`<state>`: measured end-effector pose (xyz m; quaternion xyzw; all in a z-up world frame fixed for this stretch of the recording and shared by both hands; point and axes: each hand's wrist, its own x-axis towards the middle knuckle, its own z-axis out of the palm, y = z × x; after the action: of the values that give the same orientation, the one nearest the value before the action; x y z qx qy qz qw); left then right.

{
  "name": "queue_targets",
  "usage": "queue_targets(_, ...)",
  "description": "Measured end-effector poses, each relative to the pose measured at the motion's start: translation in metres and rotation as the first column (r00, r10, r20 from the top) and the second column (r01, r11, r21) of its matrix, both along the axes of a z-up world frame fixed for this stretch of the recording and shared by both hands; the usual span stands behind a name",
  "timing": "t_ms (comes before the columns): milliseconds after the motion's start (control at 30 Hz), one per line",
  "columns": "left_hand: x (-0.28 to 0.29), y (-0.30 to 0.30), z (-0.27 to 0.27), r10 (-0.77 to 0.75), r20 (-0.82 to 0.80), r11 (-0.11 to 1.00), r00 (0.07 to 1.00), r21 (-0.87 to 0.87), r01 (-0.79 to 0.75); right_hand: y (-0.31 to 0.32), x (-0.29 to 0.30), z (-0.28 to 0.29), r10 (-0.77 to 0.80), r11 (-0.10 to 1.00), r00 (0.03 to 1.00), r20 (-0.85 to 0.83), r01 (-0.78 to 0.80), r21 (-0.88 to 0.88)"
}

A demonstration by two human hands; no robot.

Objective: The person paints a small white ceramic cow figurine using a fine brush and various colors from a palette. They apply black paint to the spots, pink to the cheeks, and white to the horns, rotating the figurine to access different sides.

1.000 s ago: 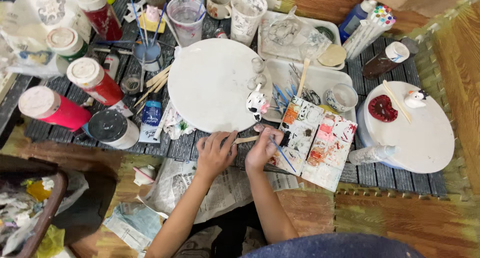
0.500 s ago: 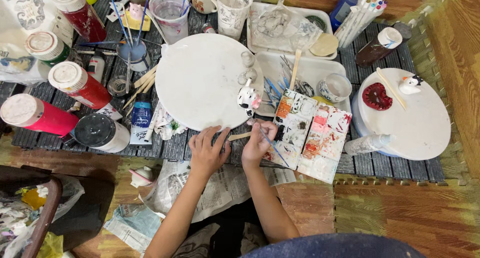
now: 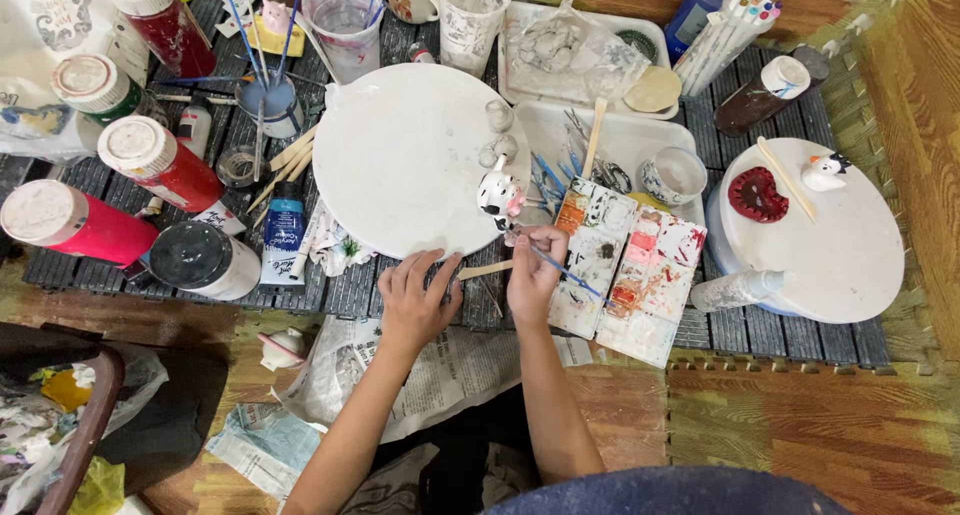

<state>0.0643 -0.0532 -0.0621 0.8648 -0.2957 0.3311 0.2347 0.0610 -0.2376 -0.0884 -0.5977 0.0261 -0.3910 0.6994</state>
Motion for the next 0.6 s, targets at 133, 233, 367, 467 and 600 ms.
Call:
queue_targets(133,0.000,0.000,0.001,0.003,0.009,1.000,1.000,0.004,-0.003,-0.006,0.004,0.002,0.023,0.999,1.000,-0.004,-0.023,0.032)
queue_targets(233,0.001,0.001,0.002,-0.001,0.012,1.000,1.000,0.007,0.001,-0.010,0.006,0.004,0.039,0.999,0.999,-0.004,-0.039,0.009)
queue_targets(367,0.001,0.002,0.003,-0.004,0.007,1.000,1.000,0.009,0.004,-0.012,0.005,0.009,0.060,0.998,0.997,-0.039,-0.061,-0.016)
queue_targets(467,0.001,0.002,0.003,-0.004,0.009,1.000,1.000,0.009,0.004,-0.013,0.007,0.011,0.074,0.996,0.997,-0.035,-0.075,-0.047)
queue_targets(600,0.000,0.002,0.003,0.002,-0.001,1.000,1.000,0.014,-0.002,-0.015,0.009,0.011,0.073,0.994,0.997,-0.035,-0.076,-0.080)
